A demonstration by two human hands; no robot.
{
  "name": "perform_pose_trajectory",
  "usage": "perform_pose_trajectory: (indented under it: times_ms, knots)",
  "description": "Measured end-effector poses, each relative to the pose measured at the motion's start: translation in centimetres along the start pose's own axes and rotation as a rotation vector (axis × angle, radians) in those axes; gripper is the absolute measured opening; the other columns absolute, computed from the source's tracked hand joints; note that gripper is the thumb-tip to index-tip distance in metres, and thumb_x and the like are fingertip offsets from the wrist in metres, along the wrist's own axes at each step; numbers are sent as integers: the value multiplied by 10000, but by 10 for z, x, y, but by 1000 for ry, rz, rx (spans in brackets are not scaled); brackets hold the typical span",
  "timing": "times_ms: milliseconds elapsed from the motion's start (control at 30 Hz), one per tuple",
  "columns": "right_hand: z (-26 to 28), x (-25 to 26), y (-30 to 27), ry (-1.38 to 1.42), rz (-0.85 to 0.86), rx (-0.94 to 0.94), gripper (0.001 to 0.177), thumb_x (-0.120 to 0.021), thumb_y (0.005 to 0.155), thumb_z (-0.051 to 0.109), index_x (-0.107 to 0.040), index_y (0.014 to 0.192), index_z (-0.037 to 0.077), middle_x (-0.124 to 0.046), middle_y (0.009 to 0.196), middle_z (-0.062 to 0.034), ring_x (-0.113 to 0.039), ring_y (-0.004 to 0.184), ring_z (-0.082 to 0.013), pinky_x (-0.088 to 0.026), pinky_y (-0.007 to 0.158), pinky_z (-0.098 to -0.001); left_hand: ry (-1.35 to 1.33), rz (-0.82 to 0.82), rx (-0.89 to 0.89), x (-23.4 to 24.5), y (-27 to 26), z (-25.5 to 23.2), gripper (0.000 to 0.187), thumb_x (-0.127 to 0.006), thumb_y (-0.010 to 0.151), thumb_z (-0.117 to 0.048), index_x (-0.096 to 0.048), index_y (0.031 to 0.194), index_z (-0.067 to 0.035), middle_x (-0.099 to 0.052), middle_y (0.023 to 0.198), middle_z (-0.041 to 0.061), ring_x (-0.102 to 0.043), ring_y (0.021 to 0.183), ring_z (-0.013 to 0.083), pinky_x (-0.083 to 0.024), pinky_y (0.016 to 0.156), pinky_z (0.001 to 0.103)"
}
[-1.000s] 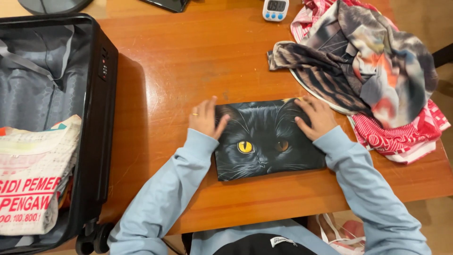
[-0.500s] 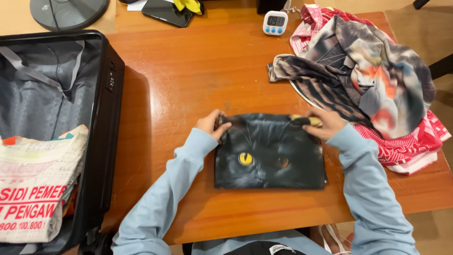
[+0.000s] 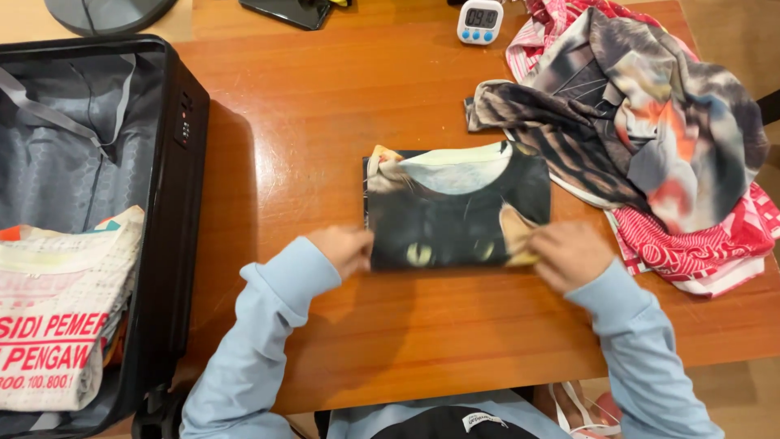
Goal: Folding a cat-print t-shirt and placing it into a suitcase.
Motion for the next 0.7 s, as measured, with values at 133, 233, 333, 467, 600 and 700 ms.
perform_pose_trajectory:
  times_ms: [133,233,333,467,600,700]
  knots:
    - [-2,10,4,263,255,-69,290,-750,828,286,-669,1039,103,-705,1003,-111,-680,953,-337,-533,825,-429,126,400,279,-4,0,-6,385,-596,948,-531,-663,1035,-162,-739,971,148,-695,941,384,-550,806,507]
    - [-11,27,27,146,82,-112,355,-680,925,280,-627,1186,46,-668,1072,-160,-654,991,-361,-526,851,-435,132,142,309,3,27,8,465,-504,1000,-569,-640,1062,-129,-730,925,188,-693,891,427,-546,772,545]
    - [-39,12,55,-67,-4,-203,305,-652,995,249,-644,1251,83,-660,1052,-149,-640,967,-367,-509,830,-453,42,-206,404,4,70,35,467,-513,1012,-519,-625,1174,-95,-723,1000,218,-672,935,454,-527,794,552]
    - [-114,-51,71,-11,-40,-250,259,-632,1052,224,-658,1267,82,-653,1058,-148,-635,976,-361,-508,825,-443,-74,-522,120,-35,118,92,449,-567,1034,-455,-644,1264,-77,-681,1178,220,-639,1056,425,-535,877,495]
    - [-156,-87,70,289,14,-405,264,-707,1007,233,-714,1227,87,-655,965,-108,-617,852,-233,-502,750,-352,-47,-490,38,-35,115,85,361,-641,997,-464,-733,1208,-185,-641,1215,145,-616,1105,354,-511,914,454]
    - [-170,-94,60,521,19,-529,273,-748,991,223,-731,1228,88,-668,948,-62,-584,798,-132,-482,715,-287,-164,-410,-27,-15,101,71,350,-694,947,-470,-756,1148,-190,-640,1196,114,-616,1100,332,-490,925,442]
Point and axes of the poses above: each hand's wrist, its own y-axis towards the middle knuckle, its own x-axis out of the back of the hand, z = x × y, the point moved 2 cm from there along y, towards the middle knuckle
